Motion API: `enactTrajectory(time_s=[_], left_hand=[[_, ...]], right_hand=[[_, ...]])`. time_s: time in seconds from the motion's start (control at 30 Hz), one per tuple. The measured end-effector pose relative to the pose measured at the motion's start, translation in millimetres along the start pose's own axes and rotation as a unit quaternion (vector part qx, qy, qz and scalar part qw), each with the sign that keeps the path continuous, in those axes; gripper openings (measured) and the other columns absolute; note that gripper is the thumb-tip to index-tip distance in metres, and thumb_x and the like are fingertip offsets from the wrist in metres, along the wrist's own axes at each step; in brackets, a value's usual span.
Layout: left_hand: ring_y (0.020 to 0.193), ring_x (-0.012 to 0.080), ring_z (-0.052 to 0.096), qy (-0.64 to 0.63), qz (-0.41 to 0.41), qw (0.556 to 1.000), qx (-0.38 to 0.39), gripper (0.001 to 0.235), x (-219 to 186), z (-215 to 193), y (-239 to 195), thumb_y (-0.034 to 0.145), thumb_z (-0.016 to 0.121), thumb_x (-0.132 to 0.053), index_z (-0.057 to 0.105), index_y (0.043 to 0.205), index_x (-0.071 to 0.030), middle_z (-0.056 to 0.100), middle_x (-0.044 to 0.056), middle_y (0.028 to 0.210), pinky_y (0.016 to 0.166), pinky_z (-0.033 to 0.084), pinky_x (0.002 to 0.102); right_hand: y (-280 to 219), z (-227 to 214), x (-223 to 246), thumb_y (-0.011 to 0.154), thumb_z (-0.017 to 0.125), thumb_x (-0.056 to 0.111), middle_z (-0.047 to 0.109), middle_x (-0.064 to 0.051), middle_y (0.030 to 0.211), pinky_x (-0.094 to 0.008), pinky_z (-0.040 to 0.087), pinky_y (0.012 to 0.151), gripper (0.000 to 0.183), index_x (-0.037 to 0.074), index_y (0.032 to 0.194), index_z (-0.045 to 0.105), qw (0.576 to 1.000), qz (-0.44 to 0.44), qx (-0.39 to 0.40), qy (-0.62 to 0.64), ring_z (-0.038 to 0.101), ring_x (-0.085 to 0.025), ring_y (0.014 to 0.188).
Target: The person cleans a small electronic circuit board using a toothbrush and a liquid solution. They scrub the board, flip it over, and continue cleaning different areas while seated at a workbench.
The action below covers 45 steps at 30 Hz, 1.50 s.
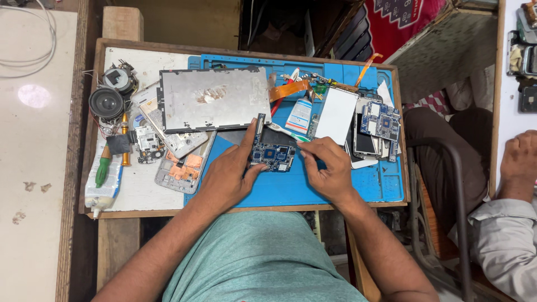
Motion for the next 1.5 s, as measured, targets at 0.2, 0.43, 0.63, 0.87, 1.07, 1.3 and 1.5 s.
enactTrajectory(time_s=[0.2,0.43,0.63,0.87,1.07,1.3,1.5], left_hand=[[0.074,0.0332,0.066,-0.003,0.013,1.0,-0.01,0.097,0,1,-1,0.091,0.074,-0.027,0.012,0.164,-0.01,0.066,0.017,0.081,0.067,0.052,0.045],[0.077,0.0383,0.067,0.004,-0.015,1.0,-0.011,0.096,2,4,-5,0.089,0.075,-0.026,0.015,0.163,-0.013,0.066,0.02,0.085,0.069,0.051,0.048],[0.083,0.0405,0.068,-0.014,0.0,0.999,-0.029,0.096,-8,-8,-2,0.088,0.075,-0.024,0.016,0.163,-0.013,0.067,0.022,0.09,0.073,0.052,0.048],[0.1,0.0302,0.071,-0.119,0.001,0.992,-0.036,0.077,4,-9,-5,0.096,0.065,-0.016,0.029,0.164,-0.019,0.07,0.019,0.113,0.088,0.055,0.041],[0.101,0.0272,0.064,-0.235,0.004,0.969,-0.081,0.063,15,-10,-11,0.097,0.061,-0.01,0.041,0.157,-0.012,0.064,0.022,0.117,0.084,0.053,0.039],[0.072,0.0254,0.069,-0.028,0.066,0.985,-0.158,0.075,-11,-56,-7,0.084,0.067,-0.012,0.037,0.153,-0.008,0.069,0.012,0.089,0.064,0.056,0.038],[0.068,0.0308,0.068,0.072,0.085,0.99,-0.085,0.052,-28,-76,-10,0.082,0.072,-0.011,0.065,0.132,-0.019,0.069,0.013,0.089,0.064,0.057,0.039]], right_hand=[[-4,4,-14,0.093,0.072,0.0,0.069,-0.009,0.093,-0.026,0.057,0.069,0.016,0.002,0.108,0.075,0.997,0.066,0.024,0.043,0.071,-0.014,0.081],[-14,20,-44,0.094,0.07,0.003,0.065,-0.003,0.09,-0.022,0.054,0.065,0.015,0.002,0.108,0.074,0.957,0.201,0.033,0.206,0.064,-0.007,0.075],[-6,12,-32,0.09,0.071,0.002,0.068,-0.002,0.086,-0.022,0.052,0.065,0.016,0.004,0.106,0.075,0.981,0.153,0.021,0.121,0.063,-0.006,0.074],[-20,16,-48,0.093,0.07,0.005,0.067,-0.002,0.087,-0.022,0.051,0.065,0.02,0.002,0.112,0.074,0.952,0.195,0.033,0.235,0.059,-0.006,0.075],[-34,12,-65,0.093,0.069,0.005,0.068,-0.002,0.085,-0.023,0.053,0.066,0.021,0.001,0.114,0.073,0.937,0.226,0.003,0.266,0.061,-0.006,0.074],[-16,8,-38,0.087,0.07,0.003,0.07,-0.004,0.085,-0.024,0.051,0.063,0.029,0.004,0.115,0.075,0.965,0.184,0.064,0.178,0.061,-0.009,0.071],[-20,-1,-17,0.082,0.065,0.005,0.068,-0.005,0.084,-0.029,0.053,0.061,0.036,0.008,0.116,0.075,0.97,0.187,0.139,0.074,0.064,-0.016,0.07]])
Point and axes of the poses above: each hand's wrist, its own y-axis towards the middle knuckle, its own z-axis out of the palm, x = y × z, the point moved 7 cm from there along y, towards the middle knuckle
